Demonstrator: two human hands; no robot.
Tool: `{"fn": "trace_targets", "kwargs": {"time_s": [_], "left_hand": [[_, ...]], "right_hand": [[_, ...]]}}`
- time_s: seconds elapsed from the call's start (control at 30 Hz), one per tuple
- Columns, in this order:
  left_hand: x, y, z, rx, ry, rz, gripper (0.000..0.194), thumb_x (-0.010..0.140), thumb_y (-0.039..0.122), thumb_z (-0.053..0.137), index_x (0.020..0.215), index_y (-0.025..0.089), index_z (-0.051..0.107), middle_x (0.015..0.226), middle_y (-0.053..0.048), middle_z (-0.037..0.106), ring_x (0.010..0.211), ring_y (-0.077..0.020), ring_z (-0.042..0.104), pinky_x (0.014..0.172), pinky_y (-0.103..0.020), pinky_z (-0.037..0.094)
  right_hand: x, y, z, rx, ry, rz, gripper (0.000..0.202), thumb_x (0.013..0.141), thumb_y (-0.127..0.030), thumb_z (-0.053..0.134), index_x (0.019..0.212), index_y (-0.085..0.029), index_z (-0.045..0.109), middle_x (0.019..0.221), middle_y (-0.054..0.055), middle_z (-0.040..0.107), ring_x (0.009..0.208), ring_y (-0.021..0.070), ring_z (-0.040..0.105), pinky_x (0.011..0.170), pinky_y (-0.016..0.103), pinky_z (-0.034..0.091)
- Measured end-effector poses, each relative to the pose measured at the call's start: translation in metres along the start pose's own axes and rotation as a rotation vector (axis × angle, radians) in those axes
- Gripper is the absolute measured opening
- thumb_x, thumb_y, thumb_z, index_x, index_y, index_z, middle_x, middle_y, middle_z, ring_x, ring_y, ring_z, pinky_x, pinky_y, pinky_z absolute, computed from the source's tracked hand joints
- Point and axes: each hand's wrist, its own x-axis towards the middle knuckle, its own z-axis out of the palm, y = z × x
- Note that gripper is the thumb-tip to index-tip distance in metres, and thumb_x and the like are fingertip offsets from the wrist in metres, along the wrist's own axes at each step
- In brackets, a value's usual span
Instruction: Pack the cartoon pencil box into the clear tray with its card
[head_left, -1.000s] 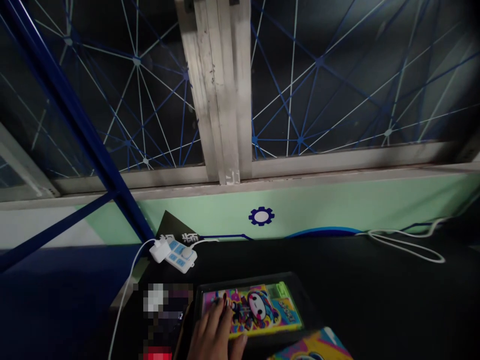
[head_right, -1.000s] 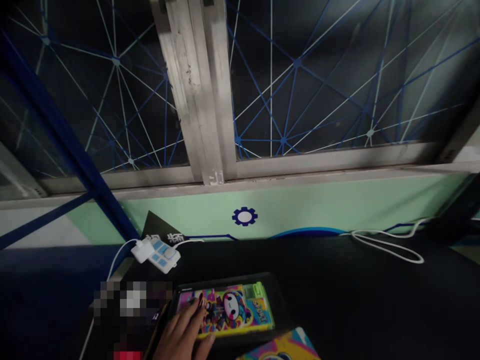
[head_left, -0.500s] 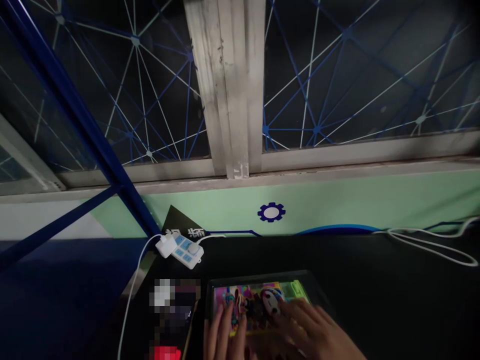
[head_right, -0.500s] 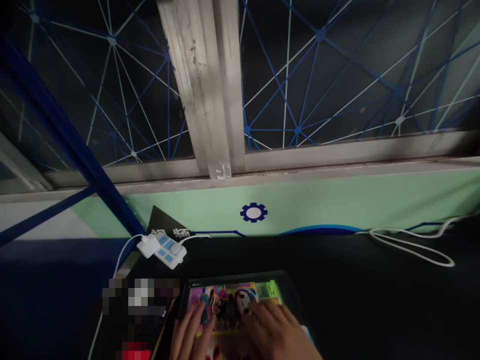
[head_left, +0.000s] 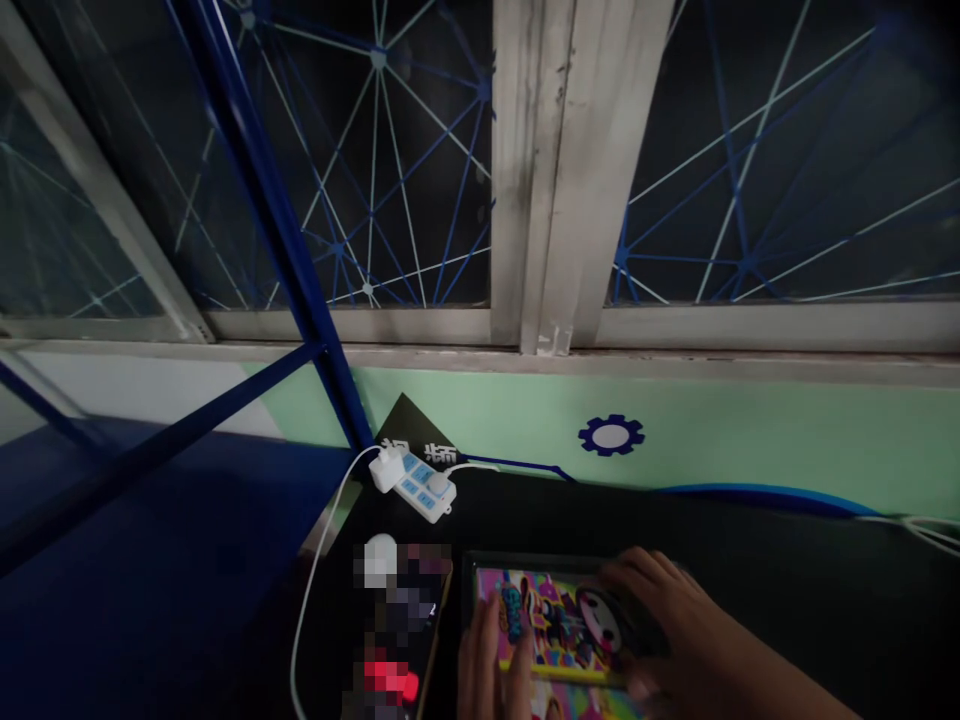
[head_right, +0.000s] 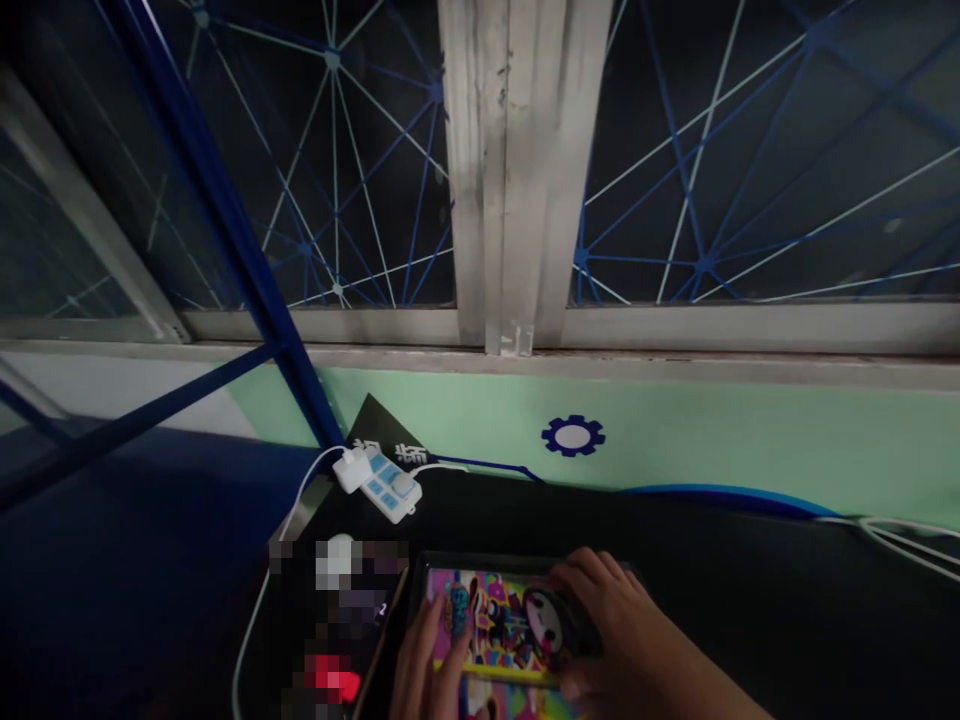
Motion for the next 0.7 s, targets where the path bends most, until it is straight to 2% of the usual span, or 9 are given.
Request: {"fn": "trace_targets", "kwargs": {"time_s": [0.1,0.2,0.33,0.4,0.5,0.57,0.7], "left_hand": [[0.003,0.003,-0.001,0.001,0.009,-0.007,0.044,0.088,0.021,0.056,0.132,0.021,0.060,0.139,-0.021,0.062,0.137,-0.0349,0.055,0.099,-0.049,0.057],[0.007,0.008,-0.008,-0.034,-0.008,-0.040,0.050,0.087,0.017,0.056,0.136,0.022,0.056,0.147,-0.018,0.055,0.140,-0.0330,0.051,0.103,-0.049,0.055],[0.015,0.018,-0.027,-0.097,-0.139,-0.145,0.058,0.089,0.014,0.052,0.146,0.023,0.048,0.162,-0.012,0.039,0.149,-0.0306,0.039,0.109,-0.051,0.052],[0.018,0.023,-0.036,-0.130,-0.198,-0.189,0.056,0.093,0.016,0.049,0.148,0.024,0.045,0.165,-0.010,0.034,0.151,-0.0294,0.035,0.111,-0.050,0.051],[0.022,0.028,-0.045,-0.166,-0.270,-0.247,0.053,0.098,0.020,0.048,0.150,0.025,0.042,0.166,-0.010,0.032,0.153,-0.0294,0.032,0.114,-0.053,0.047],[0.023,0.029,-0.049,-0.184,-0.292,-0.278,0.053,0.100,0.021,0.047,0.152,0.025,0.038,0.166,-0.011,0.033,0.153,-0.0292,0.031,0.116,-0.053,0.045],[0.024,0.034,-0.052,-0.200,-0.266,-0.325,0.057,0.101,0.021,0.047,0.155,0.024,0.031,0.166,-0.014,0.030,0.154,-0.0275,0.030,0.117,-0.049,0.044]], "right_hand": [[0.006,0.009,0.005,0.001,-0.063,0.013,0.084,0.050,-0.044,0.092,0.128,-0.027,0.066,0.125,0.012,0.061,0.111,0.0359,0.057,0.100,0.051,0.045],[0.006,0.010,0.006,-0.006,-0.011,-0.008,0.082,0.054,-0.049,0.091,0.129,-0.027,0.066,0.124,0.011,0.061,0.110,0.0347,0.057,0.099,0.050,0.046],[0.001,0.002,0.004,-0.024,0.086,-0.065,0.078,0.060,-0.056,0.089,0.129,-0.030,0.065,0.120,0.010,0.061,0.106,0.0320,0.057,0.096,0.050,0.046],[0.001,-0.002,0.003,-0.048,0.094,-0.066,0.077,0.055,-0.057,0.091,0.123,-0.029,0.067,0.116,0.009,0.061,0.102,0.0321,0.057,0.091,0.049,0.047],[0.000,-0.007,0.005,-0.086,0.172,-0.072,0.081,0.045,-0.052,0.096,0.115,-0.025,0.064,0.121,0.011,0.061,0.107,0.0346,0.057,0.090,0.049,0.047],[-0.002,-0.012,0.005,-0.113,0.260,-0.089,0.078,0.044,-0.045,0.097,0.109,-0.023,0.060,0.125,0.013,0.061,0.110,0.0359,0.058,0.091,0.050,0.046],[-0.011,-0.020,0.003,-0.195,0.378,-0.212,0.053,0.063,-0.027,0.090,0.102,-0.022,0.054,0.122,0.012,0.067,0.114,0.0337,0.061,0.098,0.052,0.042]]}}
